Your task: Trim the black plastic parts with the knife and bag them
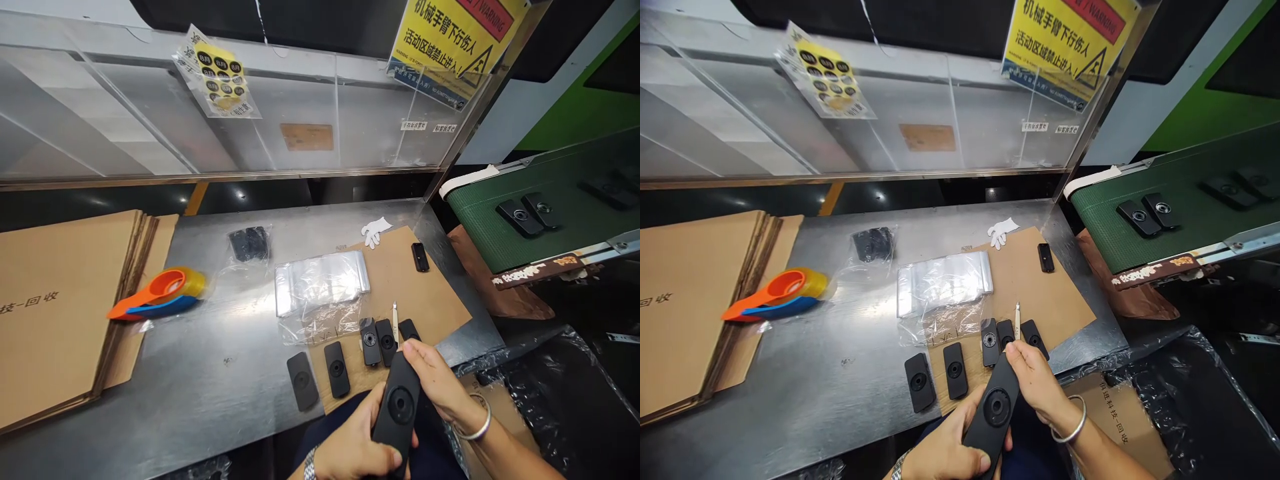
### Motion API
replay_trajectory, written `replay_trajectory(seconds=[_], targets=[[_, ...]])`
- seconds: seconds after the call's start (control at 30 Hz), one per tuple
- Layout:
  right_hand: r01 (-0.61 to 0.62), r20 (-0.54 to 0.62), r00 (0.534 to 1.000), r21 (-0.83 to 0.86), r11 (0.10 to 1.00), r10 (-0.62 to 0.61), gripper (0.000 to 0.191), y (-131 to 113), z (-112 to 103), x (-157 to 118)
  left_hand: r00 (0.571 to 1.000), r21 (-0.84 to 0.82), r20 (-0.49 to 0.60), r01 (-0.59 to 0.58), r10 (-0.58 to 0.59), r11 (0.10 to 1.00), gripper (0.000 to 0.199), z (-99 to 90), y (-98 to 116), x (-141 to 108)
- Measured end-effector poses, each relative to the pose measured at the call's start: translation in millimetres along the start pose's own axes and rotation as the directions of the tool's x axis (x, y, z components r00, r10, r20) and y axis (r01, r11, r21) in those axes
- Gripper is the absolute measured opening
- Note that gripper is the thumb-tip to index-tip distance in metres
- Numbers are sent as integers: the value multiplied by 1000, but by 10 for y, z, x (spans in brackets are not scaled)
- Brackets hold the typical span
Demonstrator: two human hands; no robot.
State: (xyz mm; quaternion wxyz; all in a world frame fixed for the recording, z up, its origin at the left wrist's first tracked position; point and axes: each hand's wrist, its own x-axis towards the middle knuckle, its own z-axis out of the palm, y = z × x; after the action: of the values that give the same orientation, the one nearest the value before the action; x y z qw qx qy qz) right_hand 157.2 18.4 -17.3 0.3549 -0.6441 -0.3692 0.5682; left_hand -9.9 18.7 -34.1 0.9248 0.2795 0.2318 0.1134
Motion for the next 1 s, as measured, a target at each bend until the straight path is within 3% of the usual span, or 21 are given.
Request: replay_trajectory(seconds=[0.17,0.3,0.47,0.6,0.7,0.77,1.0], targets=[[22,185,982,12,1000,-24,36,-85,-121,-76,1000,-26,-20,18,-19,1000,70,20,25,-18],[53,63,997,-44,998,-50,35,7,-53,-29,999,58,-42,-9,12,998,61,91,24,-13],[-59,-90,993,135,989,72,49,-17,41,27,998,-1,22,-55,55,998,64,74,-20,10],[-151,-49,983,358,921,180,51,-101,23,2,992,-122,57,-101,109,987,65,32,-34,35],[-178,17,982,430,885,189,49,-122,19,-19,981,-125,90,-160,172,979,62,13,-47,60],[-151,22,987,428,891,157,46,-131,24,-29,973,-111,111,-188,201,976,63,8,-62,71],[7,-17,1000,309,951,-2,36,-190,-2,-71,983,-40,31,-182,183,983,72,30,-64,47]])
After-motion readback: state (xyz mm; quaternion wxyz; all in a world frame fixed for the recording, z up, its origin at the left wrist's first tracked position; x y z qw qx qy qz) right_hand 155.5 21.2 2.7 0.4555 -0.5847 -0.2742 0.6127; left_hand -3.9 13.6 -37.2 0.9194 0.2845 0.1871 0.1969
